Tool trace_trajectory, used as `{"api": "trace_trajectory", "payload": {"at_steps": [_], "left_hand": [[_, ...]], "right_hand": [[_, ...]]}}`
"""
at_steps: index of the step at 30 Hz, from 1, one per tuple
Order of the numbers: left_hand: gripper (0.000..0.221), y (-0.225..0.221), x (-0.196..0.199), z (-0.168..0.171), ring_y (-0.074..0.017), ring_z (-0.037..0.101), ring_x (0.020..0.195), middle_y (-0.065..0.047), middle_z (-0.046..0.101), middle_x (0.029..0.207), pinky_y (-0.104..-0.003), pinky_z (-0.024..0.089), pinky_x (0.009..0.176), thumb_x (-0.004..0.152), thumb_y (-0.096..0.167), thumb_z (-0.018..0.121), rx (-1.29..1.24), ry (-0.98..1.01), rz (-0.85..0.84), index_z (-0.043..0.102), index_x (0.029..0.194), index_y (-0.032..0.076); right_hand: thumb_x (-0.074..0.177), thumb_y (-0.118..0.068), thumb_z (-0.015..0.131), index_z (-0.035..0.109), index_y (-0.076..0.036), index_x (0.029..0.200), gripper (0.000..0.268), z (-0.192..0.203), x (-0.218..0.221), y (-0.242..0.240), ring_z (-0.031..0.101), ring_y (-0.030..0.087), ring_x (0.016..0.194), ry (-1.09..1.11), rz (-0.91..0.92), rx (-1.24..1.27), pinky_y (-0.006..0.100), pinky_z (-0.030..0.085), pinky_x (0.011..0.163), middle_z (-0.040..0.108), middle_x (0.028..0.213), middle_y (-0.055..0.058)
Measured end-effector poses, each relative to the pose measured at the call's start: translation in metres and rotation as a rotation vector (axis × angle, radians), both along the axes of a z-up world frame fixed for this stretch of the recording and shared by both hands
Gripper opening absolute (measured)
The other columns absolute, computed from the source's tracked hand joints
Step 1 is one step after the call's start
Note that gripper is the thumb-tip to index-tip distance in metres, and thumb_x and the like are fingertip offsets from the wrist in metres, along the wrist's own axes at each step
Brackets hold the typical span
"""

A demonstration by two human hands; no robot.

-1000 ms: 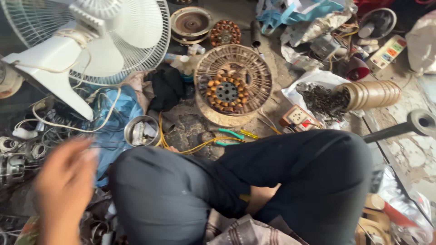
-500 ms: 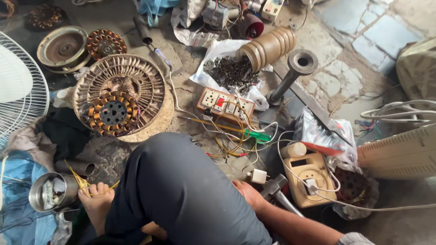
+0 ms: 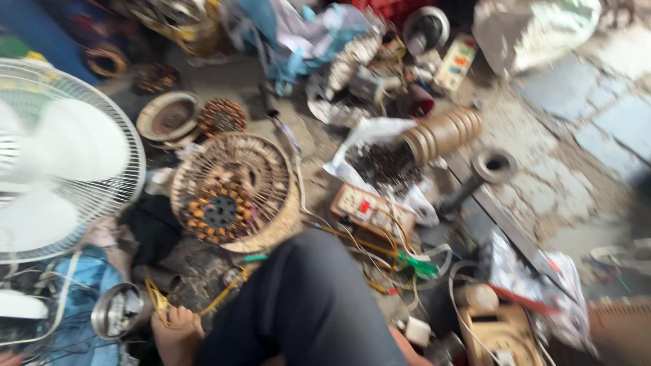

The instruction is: The person winds a yellow insulated wire around the slots of a motor stator, using a yellow-handled screwdriver to guide and pack the turns. The person then picks up a completed copper coil and places it on a piece of newspaper.

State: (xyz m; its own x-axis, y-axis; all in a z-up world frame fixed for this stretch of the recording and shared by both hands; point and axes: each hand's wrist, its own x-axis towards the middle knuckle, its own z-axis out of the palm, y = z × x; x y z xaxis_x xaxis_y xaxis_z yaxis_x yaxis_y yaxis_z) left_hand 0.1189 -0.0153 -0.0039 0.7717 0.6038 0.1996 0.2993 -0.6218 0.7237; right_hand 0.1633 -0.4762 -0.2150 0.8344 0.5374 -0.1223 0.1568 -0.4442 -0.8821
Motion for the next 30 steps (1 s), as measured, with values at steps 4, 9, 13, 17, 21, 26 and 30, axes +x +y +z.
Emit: {"api": "trace_trajectory", "payload": {"at_steps": [4,9,13,17,21,26,30], "left_hand": [[0.046,0.005,0.027,0.056,-0.0289,0.065,0.117,-0.014,0.067,0.124,-0.038,0.052,0.098,0.078,0.019,0.079,0.226,-0.136,-0.212,0.065,0.122,0.012],[0.053,-0.042,0.045,0.071,-0.0340,0.063,0.119,-0.016,0.064,0.128,-0.041,0.051,0.098,0.077,0.022,0.081,0.318,-0.064,-0.491,0.062,0.125,0.011],[0.088,-0.081,0.081,0.060,-0.0411,0.049,0.131,-0.019,0.047,0.146,-0.046,0.043,0.107,0.076,0.030,0.084,0.342,0.231,-0.561,0.039,0.148,0.005],[0.113,-0.086,0.138,0.057,-0.0429,0.028,0.148,-0.023,0.027,0.160,-0.053,0.029,0.114,0.075,0.043,0.088,0.347,0.301,-0.556,0.020,0.157,0.006],[0.116,-0.072,0.172,0.032,-0.0455,0.022,0.149,-0.022,0.024,0.162,-0.058,0.025,0.115,0.074,0.044,0.090,0.364,0.056,-0.591,0.019,0.157,0.003],[0.109,-0.063,0.173,-0.020,-0.0430,0.028,0.148,-0.021,0.029,0.160,-0.057,0.028,0.118,0.075,0.038,0.091,0.364,-0.156,-0.581,0.026,0.156,0.003],[0.116,-0.062,0.177,-0.015,-0.0445,0.025,0.149,-0.024,0.026,0.160,-0.060,0.025,0.117,0.067,0.040,0.093,0.299,-0.082,-0.561,0.025,0.154,0.004]], "right_hand": [[0.098,-0.027,0.067,0.069,-0.001,0.114,0.031,0.021,0.046,-0.028,0.063,0.029,0.081,0.147,-0.345,0.201,0.038,0.051,0.071,0.068,0.096,0.015],[0.104,-0.021,0.067,0.068,0.001,0.114,0.025,0.050,0.081,-0.067,0.061,0.023,0.075,0.199,-0.893,0.683,0.034,0.049,0.066,0.066,0.090,0.013],[0.108,-0.017,0.067,0.068,0.003,0.114,0.021,0.108,0.100,-0.086,0.059,0.019,0.069,-0.071,-0.992,0.750,0.031,0.048,0.063,0.064,0.085,0.012],[0.104,-0.012,0.067,0.070,0.002,0.118,0.020,0.193,0.144,-0.023,0.066,0.023,0.082,-0.388,-0.833,0.442,0.034,0.052,0.075,0.071,0.089,0.014],[0.072,-0.017,0.080,0.072,-0.015,0.120,0.049,0.236,0.168,0.097,0.069,0.033,0.112,-0.607,-0.346,-0.067,0.042,0.056,0.093,0.073,0.119,0.012],[0.071,-0.042,0.083,0.043,-0.017,0.154,0.095,0.242,0.169,0.191,0.030,0.047,0.141,-0.675,-0.043,-0.478,0.057,0.031,0.110,0.033,0.159,0.022],[0.076,-0.045,0.082,0.050,-0.012,0.145,0.083,0.246,0.168,0.211,0.033,0.049,0.140,-0.773,0.011,-0.481,0.060,0.031,0.109,0.032,0.154,0.027]]}}
